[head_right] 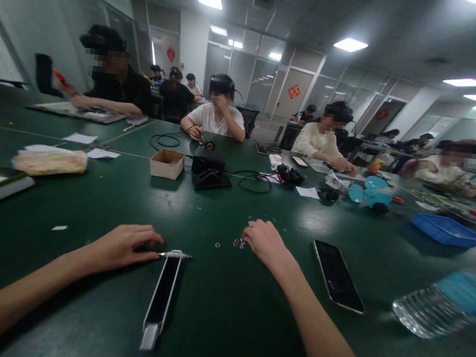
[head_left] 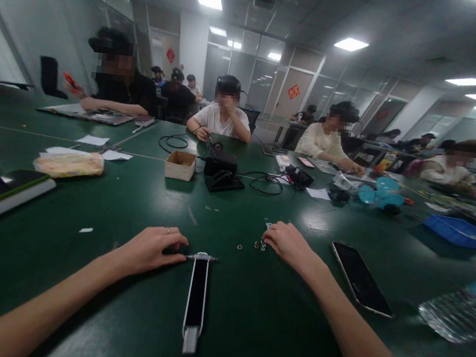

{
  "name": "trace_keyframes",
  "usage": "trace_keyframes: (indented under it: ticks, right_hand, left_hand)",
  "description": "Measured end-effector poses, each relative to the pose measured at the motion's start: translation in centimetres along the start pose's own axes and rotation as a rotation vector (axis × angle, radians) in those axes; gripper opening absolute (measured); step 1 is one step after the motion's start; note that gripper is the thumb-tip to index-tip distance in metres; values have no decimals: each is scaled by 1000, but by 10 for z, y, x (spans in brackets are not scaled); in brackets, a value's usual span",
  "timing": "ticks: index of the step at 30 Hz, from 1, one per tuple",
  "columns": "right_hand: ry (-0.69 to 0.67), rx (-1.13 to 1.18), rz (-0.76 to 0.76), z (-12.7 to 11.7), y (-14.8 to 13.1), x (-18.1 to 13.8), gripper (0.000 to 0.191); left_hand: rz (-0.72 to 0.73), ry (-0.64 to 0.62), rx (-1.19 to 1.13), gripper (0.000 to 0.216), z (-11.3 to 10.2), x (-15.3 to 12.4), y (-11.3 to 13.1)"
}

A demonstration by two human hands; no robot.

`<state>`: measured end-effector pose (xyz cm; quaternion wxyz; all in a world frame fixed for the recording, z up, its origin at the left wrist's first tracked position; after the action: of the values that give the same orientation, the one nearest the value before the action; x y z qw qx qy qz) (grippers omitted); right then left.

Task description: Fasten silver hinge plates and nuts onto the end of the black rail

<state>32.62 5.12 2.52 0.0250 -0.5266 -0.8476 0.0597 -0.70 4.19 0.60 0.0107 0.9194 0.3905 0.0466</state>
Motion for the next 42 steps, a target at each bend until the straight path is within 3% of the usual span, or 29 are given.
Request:
trace_keyframes:
  ticks: [14, 26, 42]
  right_hand:
    - [6, 36, 92, 3, -11, 5, 24]
    - [-108, 131, 225, -3, -15, 16, 22]
    - [12, 151, 93, -3, -5, 3, 18]
  left_hand:
    - [10, 34, -39, 22, -2, -1, 4]
    - [-12, 17, -88, 23, -5, -2, 9]
    - [-7, 28, -99, 23, -2, -2, 7]
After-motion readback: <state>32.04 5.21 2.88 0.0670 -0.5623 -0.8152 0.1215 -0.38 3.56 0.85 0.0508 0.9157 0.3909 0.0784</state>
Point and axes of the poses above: each hand's wrist, its own x-axis towards the middle knuckle, its own z-axis out of the palm, y = z × x, the point moved 1 cm from there along x, towards the middle knuckle, and after that the axes turned 13 degrees about x, right-handed, at the moved point
